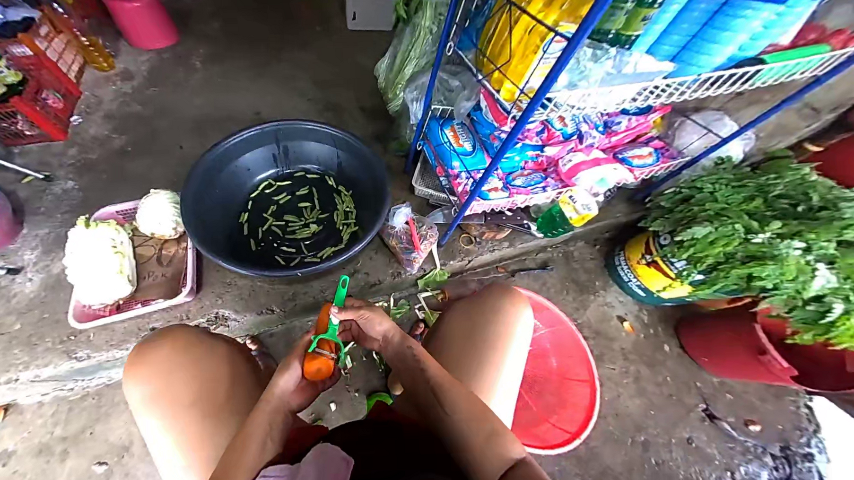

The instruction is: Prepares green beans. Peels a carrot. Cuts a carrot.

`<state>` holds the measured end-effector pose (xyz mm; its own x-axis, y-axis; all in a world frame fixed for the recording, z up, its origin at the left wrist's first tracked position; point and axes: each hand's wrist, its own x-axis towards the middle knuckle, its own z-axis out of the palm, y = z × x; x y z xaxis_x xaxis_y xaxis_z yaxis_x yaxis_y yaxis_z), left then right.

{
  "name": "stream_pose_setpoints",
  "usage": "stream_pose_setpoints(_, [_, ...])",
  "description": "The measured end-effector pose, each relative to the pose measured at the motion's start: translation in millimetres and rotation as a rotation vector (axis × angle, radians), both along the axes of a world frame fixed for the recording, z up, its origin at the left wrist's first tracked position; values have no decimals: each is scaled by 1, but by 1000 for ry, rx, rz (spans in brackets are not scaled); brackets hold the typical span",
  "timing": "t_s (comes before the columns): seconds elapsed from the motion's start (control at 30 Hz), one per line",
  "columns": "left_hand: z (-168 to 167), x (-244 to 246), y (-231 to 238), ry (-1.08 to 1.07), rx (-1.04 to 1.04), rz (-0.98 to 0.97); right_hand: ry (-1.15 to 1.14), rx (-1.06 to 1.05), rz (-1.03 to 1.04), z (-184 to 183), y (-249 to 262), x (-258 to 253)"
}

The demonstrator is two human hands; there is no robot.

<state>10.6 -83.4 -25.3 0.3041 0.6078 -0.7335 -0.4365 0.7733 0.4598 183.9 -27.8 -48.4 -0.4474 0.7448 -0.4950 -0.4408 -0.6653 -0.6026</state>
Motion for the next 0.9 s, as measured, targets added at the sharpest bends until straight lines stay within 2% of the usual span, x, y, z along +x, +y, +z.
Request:
stream_pose_setpoints(0.1, [-3,0,0,-11,-11,39,17,-20,-29,3,-1,0])
stream_pose_setpoints(0.27, [-3,-2,-3,-22,30,70,-39,149,-27,32,-10,3])
stream_pose_setpoints(0.33, [-4,-1,-6,-10,41,44,-80,92,-73,24,-6,2])
stream_pose_setpoints(0.43, [-1,2,-13,-4,47,-43,-231,-103,-361,-12,23,29])
stream_pose_setpoints(0.47, [-1,1,-17,-10,32,-50,-326,-130,-406,-25,35,43])
stream_pose_setpoints(0.53, [-6,-6,-22,-4,5,-19,-632,-41,-319,-38,45,56])
stream_pose_setpoints(0.6, [-7,-11,-14,10,12,30,-1021,221,-147,-27,47,55])
stream_pose_setpoints(0.67, [-7,-15,-10,20,7,59,-1207,472,-52,-6,33,43])
stream_pose_setpoints(0.7, [-5,-15,-8,22,2,58,-1183,557,-87,2,24,37])
stream_pose_setpoints(0.73, [-4,-14,-6,31,1,48,-1044,582,-169,9,16,30])
stream_pose_setpoints(0.77, [-3,-13,-5,37,9,29,-814,524,-234,18,8,23])
stream_pose_setpoints(0.83, [-2,-11,-6,34,30,-3,-378,282,-205,36,-7,13])
stream_pose_setpoints(0.9, [0,-9,-8,18,63,-38,-203,153,-84,40,-16,8])
